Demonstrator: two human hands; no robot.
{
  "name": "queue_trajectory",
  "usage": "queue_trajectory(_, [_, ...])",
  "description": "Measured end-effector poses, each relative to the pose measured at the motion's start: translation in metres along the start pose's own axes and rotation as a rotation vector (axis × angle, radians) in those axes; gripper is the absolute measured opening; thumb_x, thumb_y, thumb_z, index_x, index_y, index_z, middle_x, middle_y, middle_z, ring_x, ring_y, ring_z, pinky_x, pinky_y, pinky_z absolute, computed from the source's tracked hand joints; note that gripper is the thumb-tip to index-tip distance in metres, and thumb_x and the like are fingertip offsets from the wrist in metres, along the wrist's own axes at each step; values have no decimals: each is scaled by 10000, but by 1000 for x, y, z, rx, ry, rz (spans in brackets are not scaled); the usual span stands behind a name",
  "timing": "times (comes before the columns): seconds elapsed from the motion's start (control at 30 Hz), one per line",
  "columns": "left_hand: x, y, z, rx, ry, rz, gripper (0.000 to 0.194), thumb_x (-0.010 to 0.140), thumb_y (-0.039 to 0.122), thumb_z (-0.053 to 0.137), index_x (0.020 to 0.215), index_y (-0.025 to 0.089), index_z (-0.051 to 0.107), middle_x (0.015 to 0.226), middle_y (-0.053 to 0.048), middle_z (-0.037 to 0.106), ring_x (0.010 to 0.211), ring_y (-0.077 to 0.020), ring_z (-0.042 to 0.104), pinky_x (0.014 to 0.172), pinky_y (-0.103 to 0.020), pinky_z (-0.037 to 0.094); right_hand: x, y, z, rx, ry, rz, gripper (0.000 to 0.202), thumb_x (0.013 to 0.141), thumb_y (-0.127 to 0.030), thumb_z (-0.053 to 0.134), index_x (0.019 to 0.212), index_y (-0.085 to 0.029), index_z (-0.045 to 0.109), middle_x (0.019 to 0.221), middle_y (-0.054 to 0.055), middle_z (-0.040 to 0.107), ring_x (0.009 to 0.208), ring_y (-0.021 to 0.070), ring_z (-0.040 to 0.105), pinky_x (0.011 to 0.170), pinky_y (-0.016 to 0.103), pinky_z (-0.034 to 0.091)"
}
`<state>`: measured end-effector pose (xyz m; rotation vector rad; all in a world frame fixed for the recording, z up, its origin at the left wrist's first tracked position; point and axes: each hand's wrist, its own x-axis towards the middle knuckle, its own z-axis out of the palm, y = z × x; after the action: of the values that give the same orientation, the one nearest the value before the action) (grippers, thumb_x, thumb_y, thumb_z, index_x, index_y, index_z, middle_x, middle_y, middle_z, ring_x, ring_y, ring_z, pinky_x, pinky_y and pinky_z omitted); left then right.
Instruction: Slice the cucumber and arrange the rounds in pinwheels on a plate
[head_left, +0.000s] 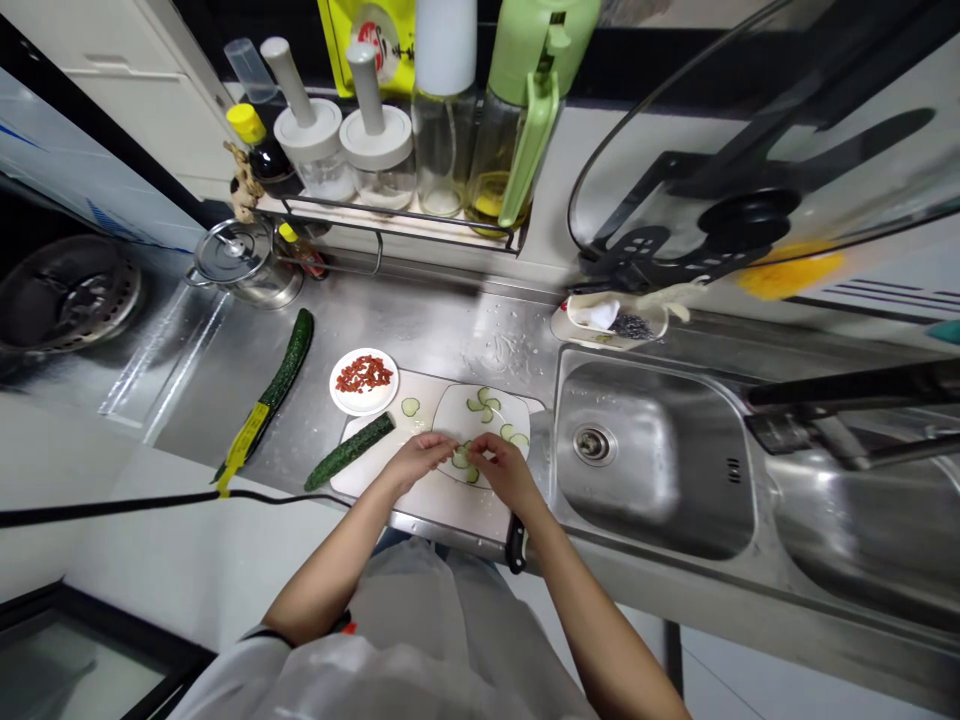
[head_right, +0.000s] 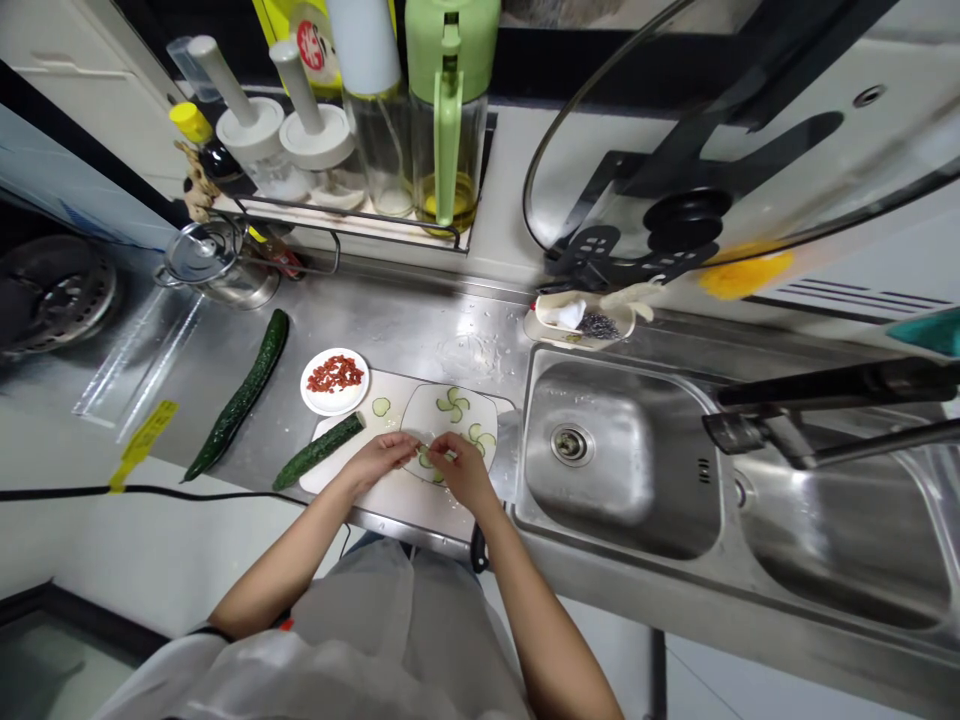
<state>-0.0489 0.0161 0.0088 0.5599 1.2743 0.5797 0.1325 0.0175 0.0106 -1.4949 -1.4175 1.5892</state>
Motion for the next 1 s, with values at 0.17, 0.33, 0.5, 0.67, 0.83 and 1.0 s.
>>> queue_trajectory(0.17, [4, -1, 5, -145, -62, -190, 539, 594, 596, 722, 886, 150, 644, 711, -28, 657, 606, -96, 573, 585, -213, 348, -1, -7, -6, -105, -31, -42, 142, 766, -341, 569, 782, -204, 603, 772, -5, 620, 740, 138, 547, 621, 246, 365])
queue_trajectory(0.33, [12, 0, 10, -255, -34, -180, 420, 551, 405, 818, 819, 135, 640, 628, 8, 608, 547, -64, 545, 539, -187, 331, -2, -16, -10, -184, -78, -72, 132, 770, -338, 575, 760, -211, 610, 771, -12, 629, 766, 139, 546, 644, 249, 358])
queue_trajectory(0.5, [17, 2, 8, -338, -15, -145, 460, 506, 230, 837, 924, 137, 670, 675, 1, 637, 528, -44, 523, 537, -181, 352, 1, -8, -12, -159, -80, -44, 128, 751, -327, 572, 752, -204, 608, 750, -10, 623, 716, 135, 542, 599, 242, 358])
queue_trajectory(0.67, [20, 3, 3, -275, 50, -68, 385, 513, 254, 815, 860, 137, 697, 665, 4, 637, 559, -51, 522, 542, -180, 337, 9, 7, -12, -135, -18, -6, 151, 735, -333, 549, 759, -201, 618, 726, -6, 623, 682, 136, 542, 591, 246, 369])
queue_trajectory(0.83, [25, 0, -2, -86, 129, 142, 237, 536, 260, 760, 721, 146, 664, 610, 18, 615, 539, -66, 487, 537, -196, 319, 19, 12, -10, -147, 93, 21, 140, 709, -336, 563, 741, -206, 601, 693, -13, 611, 674, 140, 548, 639, 261, 393])
queue_trajectory(1.0, [30, -5, -7, 128, 240, 256, 190, 612, 312, 698, 719, 161, 653, 622, 23, 606, 552, -82, 491, 579, -213, 359, 30, 9, -6, -279, 140, 14, 70, 711, -289, 559, 715, -219, 566, 669, -31, 589, 646, 136, 528, 640, 255, 380])
